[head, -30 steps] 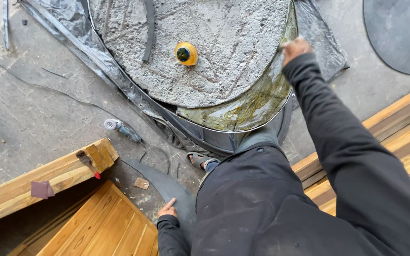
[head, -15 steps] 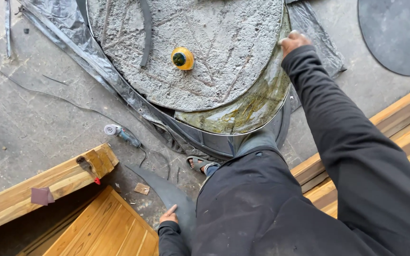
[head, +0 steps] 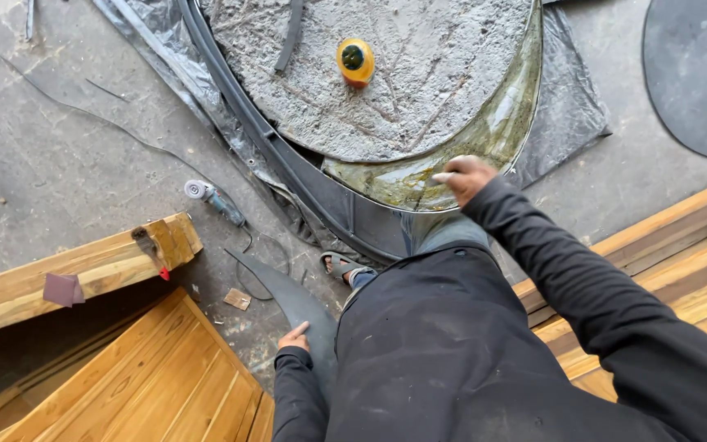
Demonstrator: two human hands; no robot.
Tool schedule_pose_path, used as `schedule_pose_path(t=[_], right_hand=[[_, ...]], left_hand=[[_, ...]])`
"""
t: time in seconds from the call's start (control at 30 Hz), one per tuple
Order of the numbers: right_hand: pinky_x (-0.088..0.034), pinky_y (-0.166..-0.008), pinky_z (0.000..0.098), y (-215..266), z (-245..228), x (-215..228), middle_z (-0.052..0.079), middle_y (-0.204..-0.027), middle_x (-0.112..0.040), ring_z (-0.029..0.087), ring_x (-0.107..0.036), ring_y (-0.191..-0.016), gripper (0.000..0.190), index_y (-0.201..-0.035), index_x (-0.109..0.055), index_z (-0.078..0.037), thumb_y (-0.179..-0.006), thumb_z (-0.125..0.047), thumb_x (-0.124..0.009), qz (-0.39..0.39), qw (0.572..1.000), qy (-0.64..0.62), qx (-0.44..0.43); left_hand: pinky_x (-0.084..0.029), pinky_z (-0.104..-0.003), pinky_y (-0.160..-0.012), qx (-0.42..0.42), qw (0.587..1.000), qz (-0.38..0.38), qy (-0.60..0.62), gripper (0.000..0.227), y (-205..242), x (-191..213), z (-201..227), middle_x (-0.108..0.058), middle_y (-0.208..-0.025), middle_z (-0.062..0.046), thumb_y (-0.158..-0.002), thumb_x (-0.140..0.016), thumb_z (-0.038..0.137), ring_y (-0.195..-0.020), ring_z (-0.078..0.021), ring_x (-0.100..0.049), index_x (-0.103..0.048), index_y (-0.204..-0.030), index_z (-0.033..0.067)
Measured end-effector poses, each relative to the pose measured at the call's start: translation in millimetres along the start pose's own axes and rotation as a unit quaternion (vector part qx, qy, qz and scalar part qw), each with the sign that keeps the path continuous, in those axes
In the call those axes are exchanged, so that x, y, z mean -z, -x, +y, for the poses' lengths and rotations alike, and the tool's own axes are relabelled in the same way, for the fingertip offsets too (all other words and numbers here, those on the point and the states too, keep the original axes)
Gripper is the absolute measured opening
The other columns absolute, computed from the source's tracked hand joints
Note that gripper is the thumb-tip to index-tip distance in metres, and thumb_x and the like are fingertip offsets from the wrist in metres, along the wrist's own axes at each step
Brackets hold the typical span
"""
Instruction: The person stands over large metal art pieces laid on plastic sheeting on the floor and pours liquid from a plastic bottle onto a large round metal disc, spreading it along the edge by hand. The person then picks up curved metal cutout pieces and holds one while handling the bottle.
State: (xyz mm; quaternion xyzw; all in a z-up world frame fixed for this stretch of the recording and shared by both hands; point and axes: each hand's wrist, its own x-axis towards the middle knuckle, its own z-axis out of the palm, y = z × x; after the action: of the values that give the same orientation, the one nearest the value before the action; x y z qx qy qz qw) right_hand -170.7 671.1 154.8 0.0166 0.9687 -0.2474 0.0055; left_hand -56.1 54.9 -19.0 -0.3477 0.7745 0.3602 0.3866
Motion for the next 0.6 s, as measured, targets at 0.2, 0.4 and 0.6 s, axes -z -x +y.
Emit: schedule_pose_path(t=[0.2,0.4,0.6], right_hand=[[-0.059,-0.089,0.0343,-32,-9,-27,0.007,-0.116,-0.067,0.023,-0.060,-0.099,0.033,-0.116,-0.073,-0.016,-0.088,-0.002,-0.060,-0.080,0.982,0.085,0.150],[-0.057,-0.096,0.0303,-42,55,7,0.005,-0.117,-0.067,0.020,-0.060,-0.098,0.046,-0.122,-0.070,-0.018,-0.078,-0.002,-0.072,-0.198,0.930,0.215,0.224],[-0.055,-0.094,0.0243,-40,148,54,-0.002,-0.115,-0.068,0.015,-0.056,-0.096,0.046,-0.124,-0.071,-0.025,-0.082,-0.006,-0.070,-0.200,0.906,0.321,0.193]], left_hand=[[-0.039,-0.025,-0.050,0.012,0.999,0.006,0.029,0.051,3,14,-8,-0.064,-0.067,-0.005,-0.080,-0.049,-0.011,-0.051,-0.0149,-0.042,-0.082,-0.113,0.0075],[-0.040,-0.027,-0.051,0.016,0.999,0.024,0.013,0.052,18,10,-11,-0.060,-0.062,-0.005,-0.080,-0.049,-0.009,-0.051,-0.0162,-0.041,-0.082,-0.115,0.0099],[-0.049,-0.027,-0.061,0.063,0.997,0.004,-0.043,0.051,29,-9,-9,-0.073,-0.075,-0.009,-0.080,-0.051,-0.005,-0.059,-0.0197,-0.056,-0.083,-0.115,0.0150]])
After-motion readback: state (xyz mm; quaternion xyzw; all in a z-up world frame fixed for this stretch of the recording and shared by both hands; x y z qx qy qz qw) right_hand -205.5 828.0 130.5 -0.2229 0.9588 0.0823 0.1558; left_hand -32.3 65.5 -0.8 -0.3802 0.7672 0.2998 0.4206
